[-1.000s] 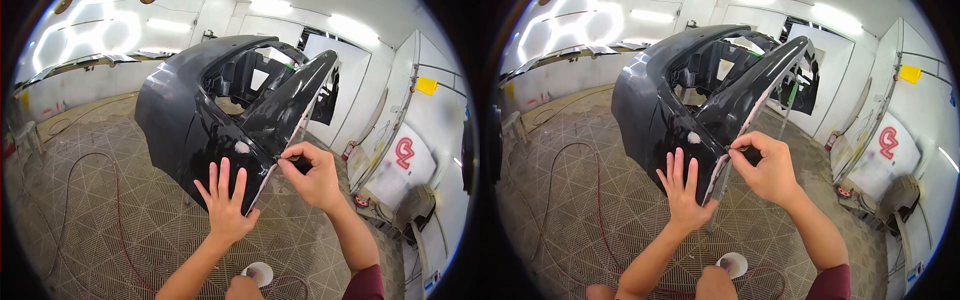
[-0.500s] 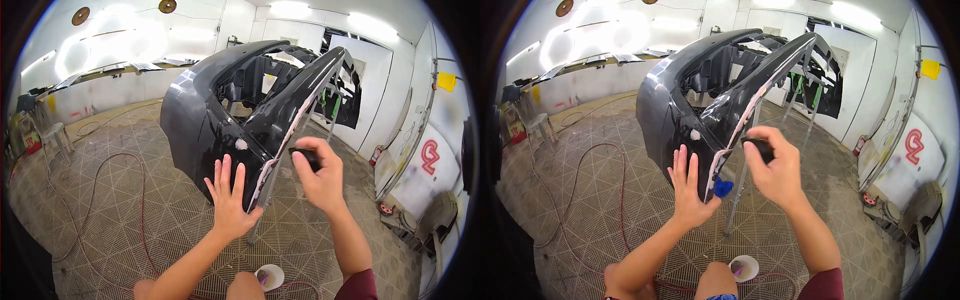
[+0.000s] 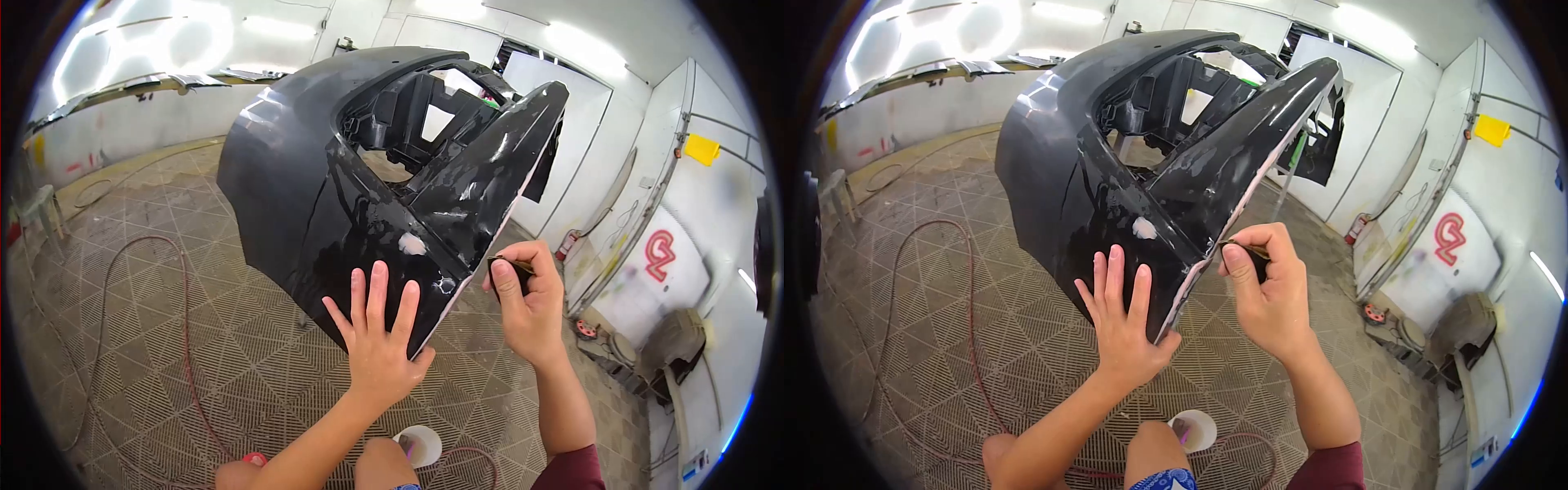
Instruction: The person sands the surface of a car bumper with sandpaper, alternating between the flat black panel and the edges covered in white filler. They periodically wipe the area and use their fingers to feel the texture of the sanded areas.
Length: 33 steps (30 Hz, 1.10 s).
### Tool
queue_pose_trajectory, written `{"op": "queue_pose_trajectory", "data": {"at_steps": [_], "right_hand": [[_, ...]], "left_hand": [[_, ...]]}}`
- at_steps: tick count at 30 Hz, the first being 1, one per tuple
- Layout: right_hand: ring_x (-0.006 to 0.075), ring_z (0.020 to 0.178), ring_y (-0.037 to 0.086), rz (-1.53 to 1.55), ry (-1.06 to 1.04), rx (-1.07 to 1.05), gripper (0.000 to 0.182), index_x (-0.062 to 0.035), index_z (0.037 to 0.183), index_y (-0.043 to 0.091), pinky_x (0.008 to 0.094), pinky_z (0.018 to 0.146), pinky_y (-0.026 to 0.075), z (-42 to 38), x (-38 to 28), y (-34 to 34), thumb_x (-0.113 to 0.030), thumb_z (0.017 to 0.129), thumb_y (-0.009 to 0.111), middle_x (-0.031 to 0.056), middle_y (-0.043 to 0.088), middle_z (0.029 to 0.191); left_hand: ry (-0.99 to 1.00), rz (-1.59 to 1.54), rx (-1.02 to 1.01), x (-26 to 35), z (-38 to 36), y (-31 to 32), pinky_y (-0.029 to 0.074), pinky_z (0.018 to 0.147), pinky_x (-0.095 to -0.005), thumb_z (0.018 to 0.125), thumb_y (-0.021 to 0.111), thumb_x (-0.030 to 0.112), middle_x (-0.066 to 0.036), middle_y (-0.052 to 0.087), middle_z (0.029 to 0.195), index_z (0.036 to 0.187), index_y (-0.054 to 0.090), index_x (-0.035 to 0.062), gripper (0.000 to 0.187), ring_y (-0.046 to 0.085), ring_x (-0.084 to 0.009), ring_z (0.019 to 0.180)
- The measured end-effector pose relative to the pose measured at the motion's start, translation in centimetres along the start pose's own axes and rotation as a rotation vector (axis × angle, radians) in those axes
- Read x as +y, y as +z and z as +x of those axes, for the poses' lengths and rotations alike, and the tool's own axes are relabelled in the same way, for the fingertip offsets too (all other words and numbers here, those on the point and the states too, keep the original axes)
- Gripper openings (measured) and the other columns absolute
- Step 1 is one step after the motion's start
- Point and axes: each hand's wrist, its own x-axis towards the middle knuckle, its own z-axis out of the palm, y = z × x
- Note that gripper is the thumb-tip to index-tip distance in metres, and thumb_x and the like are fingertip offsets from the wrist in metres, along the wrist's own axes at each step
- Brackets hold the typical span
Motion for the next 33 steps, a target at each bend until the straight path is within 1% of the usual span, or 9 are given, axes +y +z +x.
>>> {"op": "queue_pose_trajectory", "data": {"at_steps": [8,12,14,17,21,24,26,28,33], "right_hand": [[0.0092,0.076,0.061,-0.201,-0.130,-0.044,0.012,-0.0006,0.103,0.057,0.0250,0.070,0.050,1.2,0.5,0.8,-0.004,0.098,0.068,0.0040,0.065,0.086],[0.0090,0.076,0.063,-0.080,-0.072,0.021,0.015,-0.0029,0.102,0.057,0.0237,0.070,0.051,1.4,0.1,0.8,-0.002,0.096,0.071,0.0024,0.063,0.087],[0.0089,0.076,0.063,-0.044,-0.038,-0.101,0.015,-0.0037,0.101,0.056,0.0233,0.069,0.050,1.3,0.0,0.3,-0.003,0.096,0.071,0.0028,0.063,0.085],[0.0086,0.074,0.062,-0.128,-0.124,-0.051,0.016,-0.0043,0.098,0.054,0.0226,0.069,0.049,2.2,0.3,-0.3,-0.004,0.097,0.070,0.0032,0.063,0.082],[0.0085,0.072,0.061,-0.048,-0.040,-0.168,0.017,-0.0047,0.096,0.053,0.0231,0.067,0.049,2.2,0.2,-1.1,-0.005,0.098,0.070,0.0035,0.063,0.080],[0.0085,0.072,0.061,-0.006,-0.165,-0.053,0.016,-0.0050,0.096,0.053,0.0236,0.066,0.048,2.8,0.5,-0.4,-0.005,0.098,0.069,0.0034,0.063,0.081],[0.0090,0.072,0.061,-0.035,-0.166,-0.058,0.016,-0.0054,0.097,0.053,0.0239,0.066,0.049,2.5,0.7,-1.1,-0.007,0.099,0.069,0.0032,0.063,0.084],[0.0089,0.073,0.061,0.039,-0.091,-0.216,0.016,-0.0056,0.100,0.053,0.0238,0.068,0.049,2.9,0.2,-1.6,-0.007,0.100,0.068,0.0026,0.062,0.085],[0.0079,0.076,0.060,0.181,-0.048,-0.145,0.012,-0.0045,0.104,0.052,0.0236,0.070,0.048,2.8,-0.2,-1.6,-0.005,0.101,0.063,0.0020,0.061,0.086]], "left_hand": [[0.004,-0.026,0.005,-0.4,0.0,-0.4,0.003,0.113,-0.0807,0.063,0.081,0.017,-0.024,0.020,0.168,0.158,0.038,0.0176,0.104,0.017,-0.0523,0.154],[-0.018,-0.061,0.010,-0.1,0.0,-0.6,0.003,0.113,-0.0807,0.062,0.082,0.017,-0.023,0.022,0.168,0.156,0.042,0.0175,0.102,0.017,-0.0514,0.154],[-0.016,-0.053,0.017,-0.1,0.1,-0.4,0.003,0.113,-0.0808,0.061,0.082,0.017,-0.022,0.023,0.168,0.156,0.044,0.0183,0.102,0.017,-0.0505,0.154],[-0.021,-0.060,0.036,0.3,0.2,-0.5,0.003,0.112,-0.0809,0.061,0.082,0.016,-0.021,0.023,0.168,0.155,0.046,0.0182,0.100,0.018,-0.0497,0.154],[-0.032,-0.059,0.023,0.8,0.7,-1.0,0.005,0.112,-0.0811,0.061,0.082,0.016,-0.020,0.023,0.168,0.154,0.047,0.0184,0.100,0.018,-0.0490,0.155],[-0.044,-0.067,0.047,1.3,0.5,-0.9,0.006,0.112,-0.0814,0.061,0.082,0.015,-0.020,0.023,0.168,0.154,0.048,0.0187,0.100,0.018,-0.0487,0.154],[-0.063,-0.069,0.038,1.7,0.9,-1.2,0.006,0.112,-0.0814,0.061,0.081,0.014,-0.020,0.023,0.168,0.155,0.047,0.0192,0.100,0.019,-0.0489,0.154],[-0.061,-0.068,0.035,1.8,0.8,-1.2,0.006,0.112,-0.0814,0.062,0.079,0.013,-0.020,0.023,0.168,0.156,0.046,0.0192,0.100,0.019,-0.0491,0.154],[-0.072,-0.077,0.026,2.2,1.1,-1.2,0.006,0.111,-0.0814,0.062,0.077,0.011,-0.020,0.023,0.169,0.158,0.042,0.0198,0.102,0.018,-0.0499,0.154]]}}
